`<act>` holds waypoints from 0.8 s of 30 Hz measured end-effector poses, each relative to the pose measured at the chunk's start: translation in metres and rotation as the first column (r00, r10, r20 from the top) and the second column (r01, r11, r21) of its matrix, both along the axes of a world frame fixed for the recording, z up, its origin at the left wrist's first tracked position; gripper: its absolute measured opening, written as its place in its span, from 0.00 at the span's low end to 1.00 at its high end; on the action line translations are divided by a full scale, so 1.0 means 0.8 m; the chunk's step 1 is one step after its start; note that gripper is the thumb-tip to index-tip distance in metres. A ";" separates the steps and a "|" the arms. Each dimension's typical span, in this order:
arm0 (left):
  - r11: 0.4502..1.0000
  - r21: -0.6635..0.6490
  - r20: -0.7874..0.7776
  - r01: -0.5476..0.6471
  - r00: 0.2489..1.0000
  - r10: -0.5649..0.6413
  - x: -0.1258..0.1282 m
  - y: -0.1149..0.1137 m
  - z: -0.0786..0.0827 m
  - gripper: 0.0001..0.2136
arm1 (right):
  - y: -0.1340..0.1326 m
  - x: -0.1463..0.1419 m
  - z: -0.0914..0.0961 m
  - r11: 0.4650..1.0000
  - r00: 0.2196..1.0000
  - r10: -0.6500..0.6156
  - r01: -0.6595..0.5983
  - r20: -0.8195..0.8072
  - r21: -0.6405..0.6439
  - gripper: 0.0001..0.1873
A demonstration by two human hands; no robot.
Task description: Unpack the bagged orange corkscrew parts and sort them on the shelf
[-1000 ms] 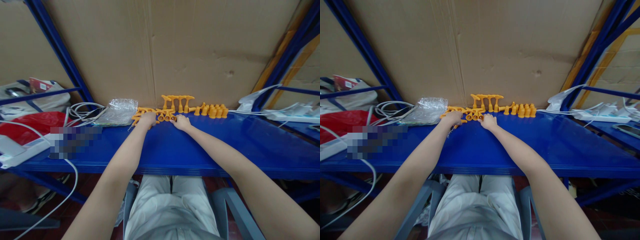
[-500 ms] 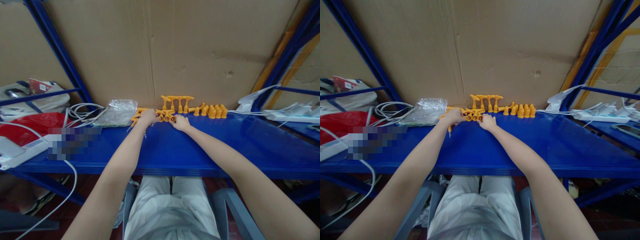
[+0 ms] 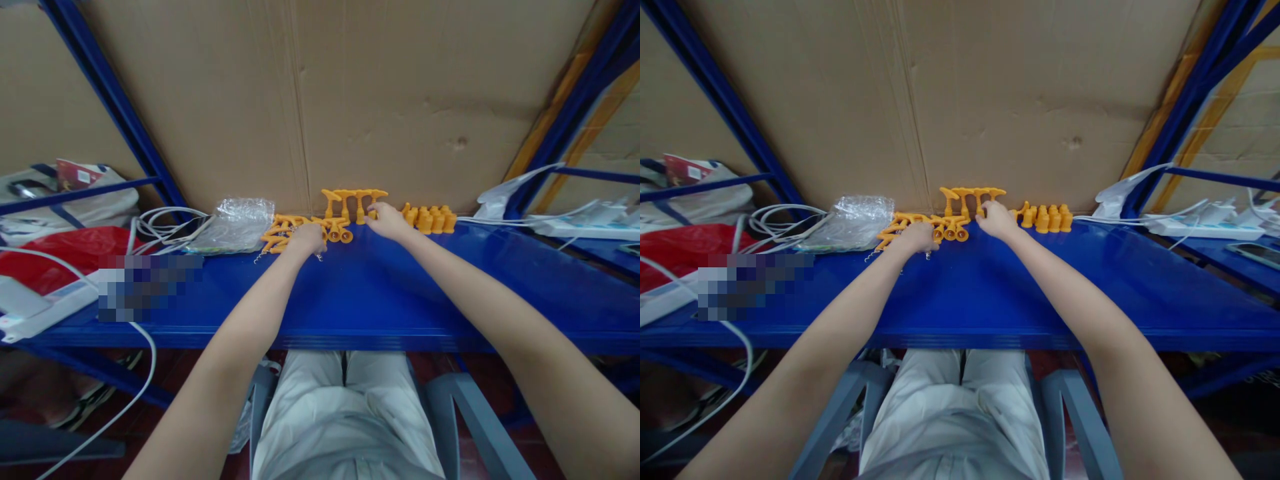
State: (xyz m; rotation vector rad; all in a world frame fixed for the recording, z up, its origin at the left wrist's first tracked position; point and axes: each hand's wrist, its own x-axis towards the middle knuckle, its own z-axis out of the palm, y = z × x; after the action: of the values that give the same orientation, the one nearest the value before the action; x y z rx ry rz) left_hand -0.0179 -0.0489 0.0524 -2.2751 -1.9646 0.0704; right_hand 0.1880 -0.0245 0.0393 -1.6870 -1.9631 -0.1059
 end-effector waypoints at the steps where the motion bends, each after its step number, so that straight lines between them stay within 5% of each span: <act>1: 1.000 -0.007 -0.012 0.008 1.000 -0.008 0.003 -0.001 -0.001 0.23 | 0.000 0.017 0.001 1.000 1.000 -0.020 0.020 0.005 0.015 0.21; 11: 0.999 -0.041 -0.041 0.019 0.999 -0.021 0.014 -0.005 -0.005 0.22 | 0.006 0.154 -0.034 0.940 0.941 -0.336 0.337 0.033 -0.055 0.29; 17: 1.000 -0.006 -0.031 0.018 0.999 -0.018 0.009 -0.005 -0.006 0.22 | 0.013 0.175 -0.057 0.962 0.959 -0.258 0.266 0.113 -0.060 0.30; 24: 1.000 0.002 -0.023 -0.028 0.999 0.028 0.005 -0.001 -0.008 0.24 | 0.002 0.161 -0.047 0.940 0.938 -0.336 0.339 0.087 -0.032 0.29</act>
State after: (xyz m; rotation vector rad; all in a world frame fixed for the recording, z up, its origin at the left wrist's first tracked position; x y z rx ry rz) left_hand -0.0139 -0.0499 0.0460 -2.2357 -1.9845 0.0981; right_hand 0.3169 -0.0231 0.0013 -2.0673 -1.7224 -0.2594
